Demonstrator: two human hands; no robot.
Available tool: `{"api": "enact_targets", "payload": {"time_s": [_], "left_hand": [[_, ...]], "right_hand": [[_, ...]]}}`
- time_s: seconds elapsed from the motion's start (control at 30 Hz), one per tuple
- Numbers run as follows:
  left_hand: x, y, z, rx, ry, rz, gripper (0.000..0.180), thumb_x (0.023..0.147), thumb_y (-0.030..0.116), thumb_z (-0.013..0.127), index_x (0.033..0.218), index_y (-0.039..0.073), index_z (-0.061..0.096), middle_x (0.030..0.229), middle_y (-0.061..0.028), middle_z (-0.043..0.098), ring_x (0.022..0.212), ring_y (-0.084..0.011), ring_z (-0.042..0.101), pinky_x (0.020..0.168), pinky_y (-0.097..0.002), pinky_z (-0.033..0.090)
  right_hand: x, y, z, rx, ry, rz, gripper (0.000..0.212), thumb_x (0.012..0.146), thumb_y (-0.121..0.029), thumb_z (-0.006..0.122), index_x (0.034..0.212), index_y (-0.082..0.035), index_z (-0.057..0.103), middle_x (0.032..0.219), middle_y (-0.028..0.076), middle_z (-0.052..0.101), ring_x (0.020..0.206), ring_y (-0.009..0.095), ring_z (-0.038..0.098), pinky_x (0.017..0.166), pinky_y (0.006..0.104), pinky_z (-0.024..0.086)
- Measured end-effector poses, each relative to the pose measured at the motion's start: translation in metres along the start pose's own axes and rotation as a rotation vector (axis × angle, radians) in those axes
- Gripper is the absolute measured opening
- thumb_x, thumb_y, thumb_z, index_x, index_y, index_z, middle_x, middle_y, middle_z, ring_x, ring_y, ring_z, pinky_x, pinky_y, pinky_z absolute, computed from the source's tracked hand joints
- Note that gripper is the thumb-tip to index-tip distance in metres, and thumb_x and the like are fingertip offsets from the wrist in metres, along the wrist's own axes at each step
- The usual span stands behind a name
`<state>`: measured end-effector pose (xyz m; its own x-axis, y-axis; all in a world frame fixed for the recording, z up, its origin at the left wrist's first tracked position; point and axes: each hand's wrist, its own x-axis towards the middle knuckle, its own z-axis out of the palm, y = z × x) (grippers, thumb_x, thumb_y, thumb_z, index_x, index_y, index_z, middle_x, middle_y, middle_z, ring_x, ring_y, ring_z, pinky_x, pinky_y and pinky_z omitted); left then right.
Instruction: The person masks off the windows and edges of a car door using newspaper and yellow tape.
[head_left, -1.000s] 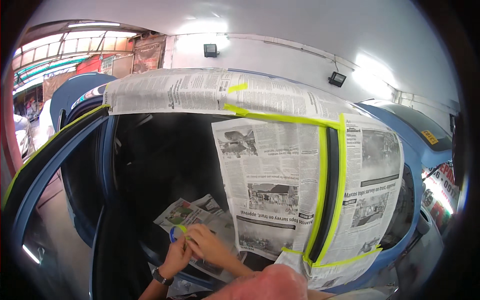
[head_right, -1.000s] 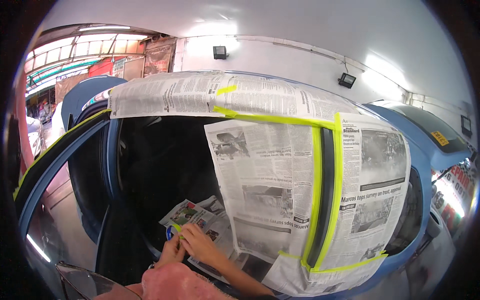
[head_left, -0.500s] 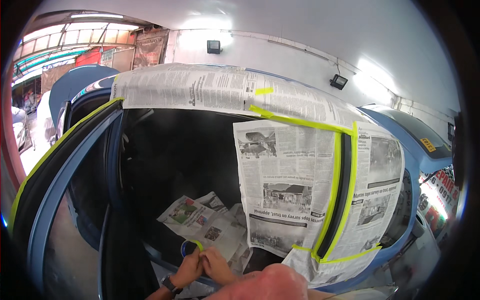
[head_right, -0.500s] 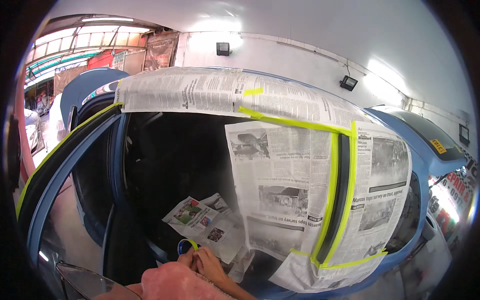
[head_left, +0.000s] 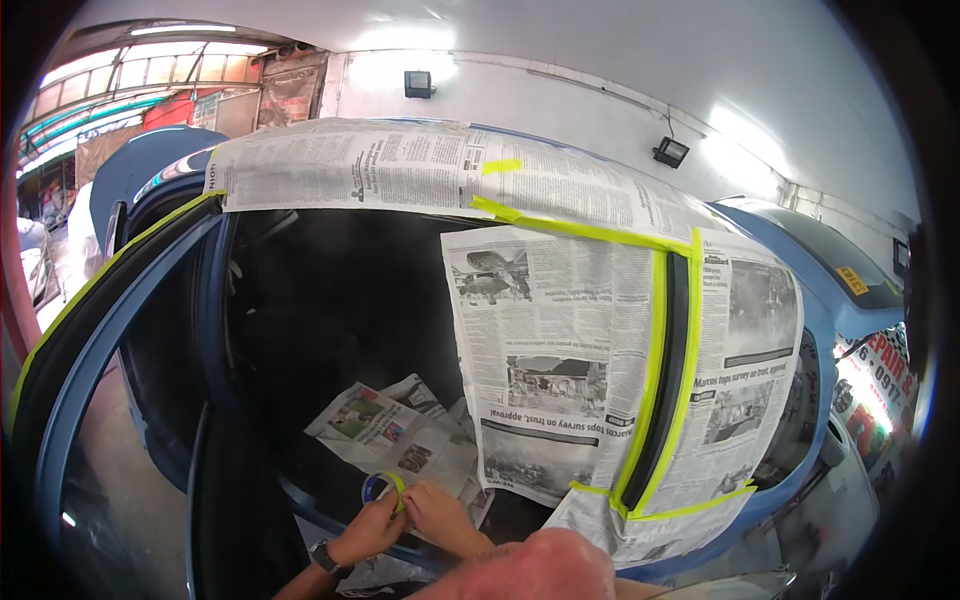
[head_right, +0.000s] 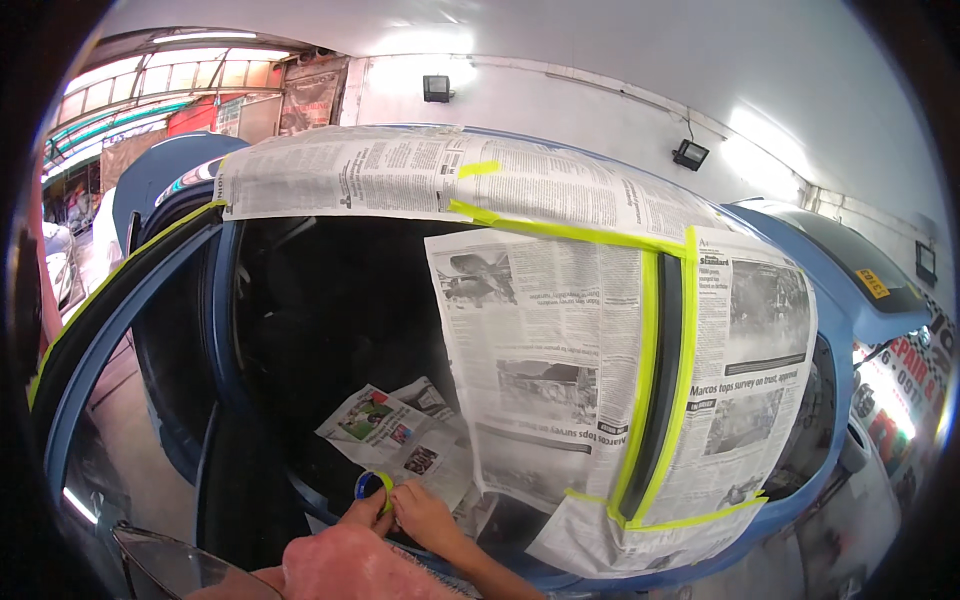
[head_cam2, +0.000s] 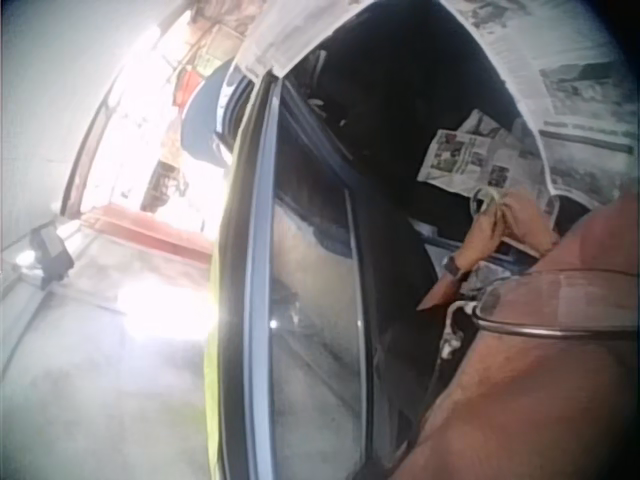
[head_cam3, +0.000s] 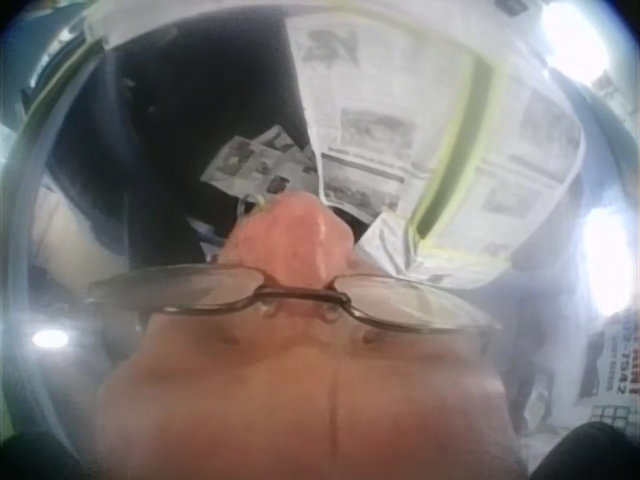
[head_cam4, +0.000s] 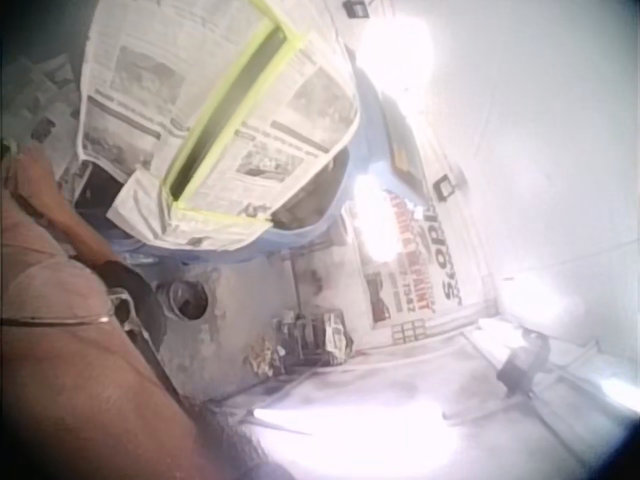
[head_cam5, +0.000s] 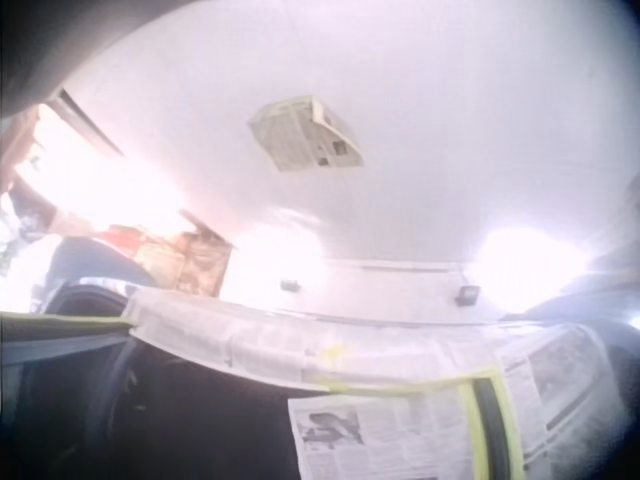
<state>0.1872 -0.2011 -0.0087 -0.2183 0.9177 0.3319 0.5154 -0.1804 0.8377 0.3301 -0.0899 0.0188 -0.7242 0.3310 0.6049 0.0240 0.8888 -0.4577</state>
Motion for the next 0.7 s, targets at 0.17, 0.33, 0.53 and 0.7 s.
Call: {"api": "enact_targets", "payload": {"time_s": [0.17, 0.33, 0.53, 0.7], "left_hand": [[0.000, 0.007, -0.017, -0.047, -0.074, -0.070, 0.022, 0.097, 0.009, 0.061, 0.112, -0.003, 0.052, 0.085, -0.0218, 0.069, 0.079, -0.0340, 0.074, 0.065, -0.0401, 0.053], [0.003, 0.014, -0.018, -0.062, -0.068, -0.069, 0.026, 0.095, 0.011, 0.063, 0.114, -0.003, 0.053, 0.080, -0.0205, 0.066, 0.073, -0.0333, 0.071, 0.062, -0.0398, 0.050], [0.001, -0.007, -0.002, -0.036, 0.001, -0.001, 0.026, 0.093, 0.008, 0.062, 0.115, -0.003, 0.055, 0.077, -0.0228, 0.064, 0.070, -0.0382, 0.069, 0.060, -0.0423, 0.049], [-0.002, -0.002, -0.006, -0.015, -0.045, -0.060, 0.024, 0.093, 0.008, 0.061, 0.114, -0.003, 0.055, 0.077, -0.0236, 0.064, 0.072, -0.0411, 0.069, 0.060, -0.0438, 0.049]], "right_hand": [[-0.012, 0.002, 0.000, 0.067, -0.106, 0.066, 0.028, 0.095, -0.012, 0.067, 0.120, -0.004, 0.058, 0.110, 0.015, 0.063, 0.094, 0.036, 0.067, 0.078, 0.0432, 0.056], [0.000, -0.011, -0.007, 0.128, -0.029, 0.008, 0.031, 0.094, -0.011, 0.069, 0.123, -0.004, 0.061, 0.119, 0.014, 0.061, 0.105, 0.033, 0.065, 0.086, 0.0379, 0.055], [-0.005, -0.010, 0.010, 0.132, 0.053, -0.043, 0.027, 0.093, -0.009, 0.071, 0.119, -0.005, 0.065, 0.117, 0.013, 0.062, 0.103, 0.032, 0.066, 0.085, 0.0365, 0.055], [-0.016, -0.003, 0.021, 0.159, 0.044, 0.076, 0.025, 0.093, -0.008, 0.070, 0.117, -0.005, 0.065, 0.109, 0.013, 0.064, 0.096, 0.032, 0.067, 0.079, 0.0375, 0.055]]}}
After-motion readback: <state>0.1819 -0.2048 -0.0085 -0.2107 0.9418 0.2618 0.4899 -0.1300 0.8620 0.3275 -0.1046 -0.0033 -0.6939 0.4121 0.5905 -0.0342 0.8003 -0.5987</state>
